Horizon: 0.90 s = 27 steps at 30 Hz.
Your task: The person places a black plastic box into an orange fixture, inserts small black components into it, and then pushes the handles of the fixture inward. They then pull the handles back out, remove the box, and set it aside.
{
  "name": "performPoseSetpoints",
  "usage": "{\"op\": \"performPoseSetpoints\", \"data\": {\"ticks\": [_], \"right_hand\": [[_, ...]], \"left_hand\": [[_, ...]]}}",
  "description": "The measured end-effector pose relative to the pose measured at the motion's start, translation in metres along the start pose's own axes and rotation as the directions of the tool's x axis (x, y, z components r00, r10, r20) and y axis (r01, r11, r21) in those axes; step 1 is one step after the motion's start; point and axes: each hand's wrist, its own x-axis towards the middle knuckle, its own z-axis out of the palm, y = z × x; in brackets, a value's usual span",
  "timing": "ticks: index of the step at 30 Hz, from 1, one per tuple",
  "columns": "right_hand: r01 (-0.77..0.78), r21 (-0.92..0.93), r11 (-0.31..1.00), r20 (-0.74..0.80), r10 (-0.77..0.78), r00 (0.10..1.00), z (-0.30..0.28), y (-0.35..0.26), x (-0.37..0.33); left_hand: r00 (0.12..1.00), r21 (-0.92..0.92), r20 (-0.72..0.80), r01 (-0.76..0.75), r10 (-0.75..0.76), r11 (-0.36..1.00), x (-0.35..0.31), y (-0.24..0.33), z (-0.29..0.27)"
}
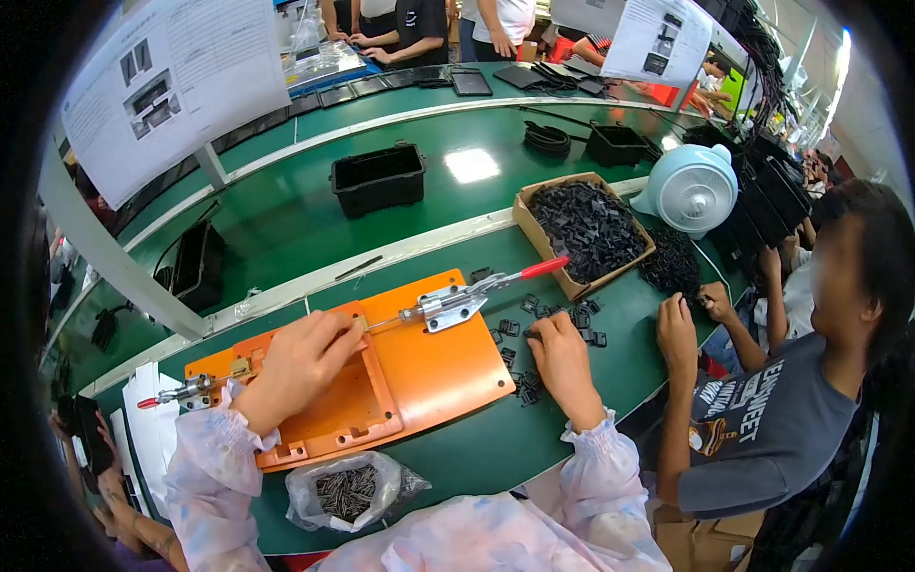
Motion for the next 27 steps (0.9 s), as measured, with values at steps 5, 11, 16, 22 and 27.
{"op": "performPoseSetpoints", "data": {"ticks": [5,11,16,22,27], "right_hand": [[-0.009,-0.038,0.999,0.060,0.011,0.998,-0.001,0.006,0.008],[0.153,-0.245,0.957,0.054,-0.144,0.988,0.018,0.026,0.016],[0.117,-0.132,0.984,-0.134,-0.134,0.982,0.006,0.007,0.026],[-0.149,0.316,0.937,0.127,0.114,0.985,0.015,-0.008,0.035],[-0.012,0.105,0.994,0.218,-0.011,0.976,0.016,-0.016,0.032]], "left_hand": [[0.997,-0.025,-0.033,0.071,-0.072,0.997,0.001,0.008,-0.021],[0.838,-0.049,-0.149,0.524,-0.525,0.850,-0.043,-0.043,-0.057],[0.570,0.173,-0.027,0.812,-0.822,0.557,-0.077,-0.154,-0.018],[0.311,0.397,0.041,0.867,-0.950,0.301,-0.096,-0.220,0.018],[0.294,0.213,0.168,0.921,-0.941,0.325,-0.096,-0.224,0.001]]}}
